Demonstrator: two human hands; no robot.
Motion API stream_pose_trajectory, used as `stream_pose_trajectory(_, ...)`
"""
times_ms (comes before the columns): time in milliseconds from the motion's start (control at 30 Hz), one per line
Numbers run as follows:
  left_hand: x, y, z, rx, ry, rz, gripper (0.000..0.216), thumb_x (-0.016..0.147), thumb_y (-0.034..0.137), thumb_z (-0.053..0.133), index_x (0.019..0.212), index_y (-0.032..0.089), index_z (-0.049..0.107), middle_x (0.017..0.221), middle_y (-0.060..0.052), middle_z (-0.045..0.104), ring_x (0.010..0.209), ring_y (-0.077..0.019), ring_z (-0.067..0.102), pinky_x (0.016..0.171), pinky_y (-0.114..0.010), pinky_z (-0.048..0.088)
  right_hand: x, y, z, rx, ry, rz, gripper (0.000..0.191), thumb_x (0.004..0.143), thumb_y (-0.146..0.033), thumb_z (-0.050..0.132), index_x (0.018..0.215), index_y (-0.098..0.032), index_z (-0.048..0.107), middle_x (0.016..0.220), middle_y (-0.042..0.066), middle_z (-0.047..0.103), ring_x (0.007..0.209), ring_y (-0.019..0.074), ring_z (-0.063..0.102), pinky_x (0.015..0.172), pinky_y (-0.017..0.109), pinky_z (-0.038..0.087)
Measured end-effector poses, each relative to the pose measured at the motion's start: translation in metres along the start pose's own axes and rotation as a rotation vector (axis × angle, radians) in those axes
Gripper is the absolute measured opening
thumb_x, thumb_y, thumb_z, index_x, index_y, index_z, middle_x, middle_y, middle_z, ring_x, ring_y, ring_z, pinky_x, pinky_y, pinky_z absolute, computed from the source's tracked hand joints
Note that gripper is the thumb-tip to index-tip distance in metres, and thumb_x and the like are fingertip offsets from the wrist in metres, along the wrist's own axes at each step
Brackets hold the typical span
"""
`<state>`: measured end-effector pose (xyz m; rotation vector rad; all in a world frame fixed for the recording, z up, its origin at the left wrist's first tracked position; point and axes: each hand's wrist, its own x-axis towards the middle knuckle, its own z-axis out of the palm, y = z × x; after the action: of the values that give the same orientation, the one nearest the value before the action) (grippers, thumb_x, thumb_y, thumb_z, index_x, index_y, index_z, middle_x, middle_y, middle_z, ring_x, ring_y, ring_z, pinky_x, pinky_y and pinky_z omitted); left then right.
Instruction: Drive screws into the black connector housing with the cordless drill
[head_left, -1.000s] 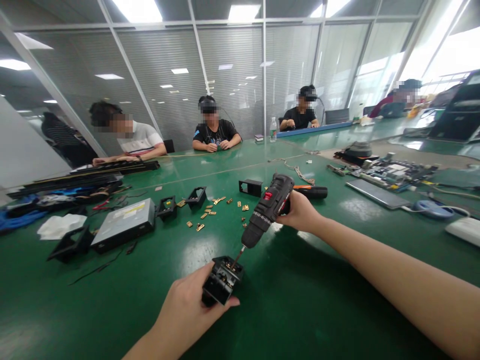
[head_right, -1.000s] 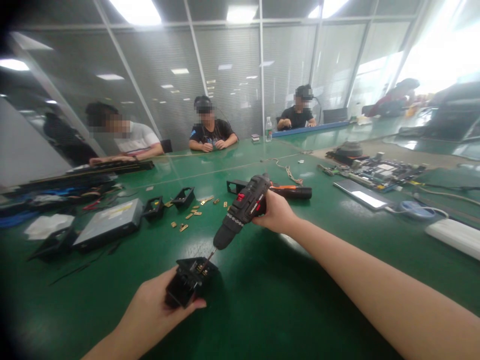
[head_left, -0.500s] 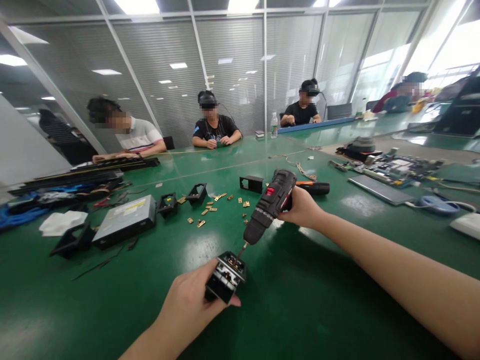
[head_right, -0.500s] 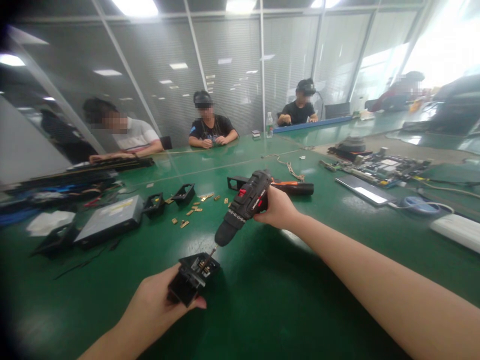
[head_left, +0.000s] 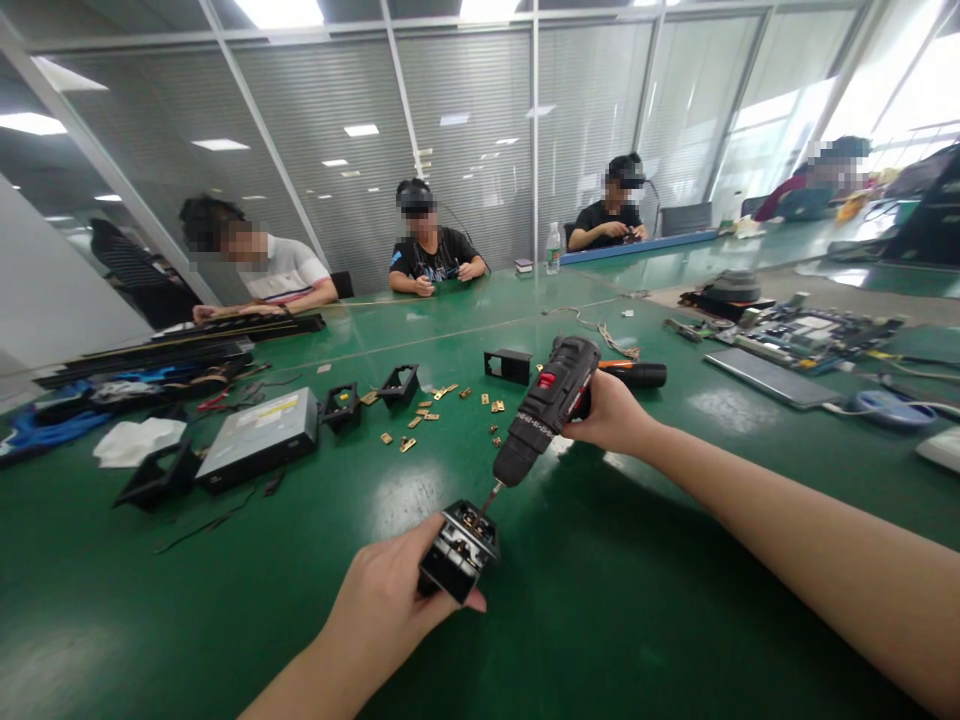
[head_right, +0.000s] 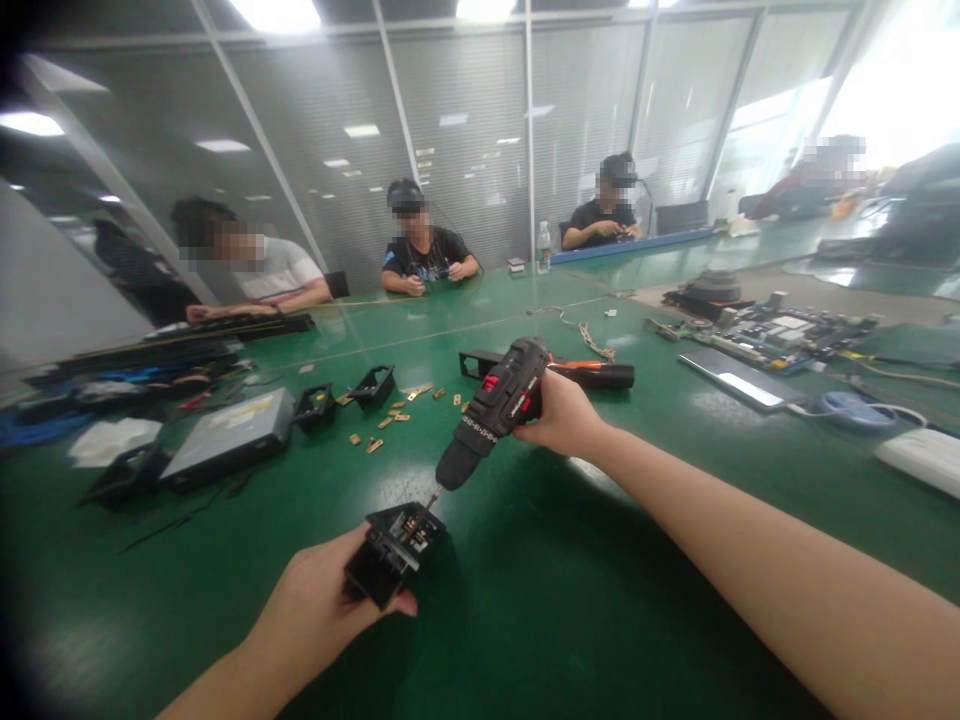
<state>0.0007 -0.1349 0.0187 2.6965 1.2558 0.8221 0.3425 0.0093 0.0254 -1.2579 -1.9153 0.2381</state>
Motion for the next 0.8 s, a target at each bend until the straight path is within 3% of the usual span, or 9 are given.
stream_pose_trajectory(167, 0.001, -0.001, 0.000, 0.025, 0.009, 0.014, 0.043, 0.069, 0.040, 0.092, 0.098, 0.020, 0.067, 0.096, -0.007, 0.081, 0.084, -0.0261, 0.079, 0.053, -0.026, 0.058, -0.001, 0.001, 0.000, 0.027, 0.002, -0.005, 0.039, 0.058, -0.030, 0.079, 0.091, -0.021, 0.062, 0.091, 0.005, 0.071, 0.082, 0.0273, 0.068, 0.078, 0.040, 0.056)
stream_pose_trajectory(333, 0.003, 0.002, -0.002, 0.006, -0.005, 0.016, 0.038, 0.069, 0.034, 0.093, 0.094, 0.021, 0.066, 0.088, -0.003, 0.081, 0.074, -0.0227, 0.078, 0.055, -0.026, 0.058, -0.001, -0.001, -0.001, 0.039, 0.007, 0.002, 0.040, 0.058, -0.030, 0.079, 0.094, -0.021, 0.062, 0.094, 0.006, 0.072, 0.086, 0.0291, 0.069, 0.082, 0.042, 0.056)
stream_pose_trajectory(600, -0.004, -0.009, 0.008, 0.022, 0.071, 0.042, 0.048, 0.080, 0.058, 0.078, 0.106, 0.020, 0.065, 0.087, -0.005, 0.079, 0.071, -0.0225, 0.077, 0.062, -0.030, 0.059, 0.000, 0.000, 0.000, 0.016, 0.001, -0.007, 0.036, 0.058, -0.029, 0.078, 0.089, -0.021, 0.063, 0.090, 0.005, 0.072, 0.082, 0.0279, 0.068, 0.078, 0.041, 0.055)
stream_pose_trajectory(800, 0.001, -0.001, 0.001, 0.000, 0.026, -0.001, 0.045, 0.075, 0.053, 0.085, 0.097, 0.020, 0.065, 0.085, -0.004, 0.079, 0.070, -0.0218, 0.077, 0.057, -0.028, 0.057, 0.000, -0.002, 0.001, -0.036, -0.008, 0.028, 0.038, 0.059, -0.034, 0.079, 0.090, -0.020, 0.061, 0.087, 0.005, 0.069, 0.077, 0.0270, 0.067, 0.071, 0.039, 0.053)
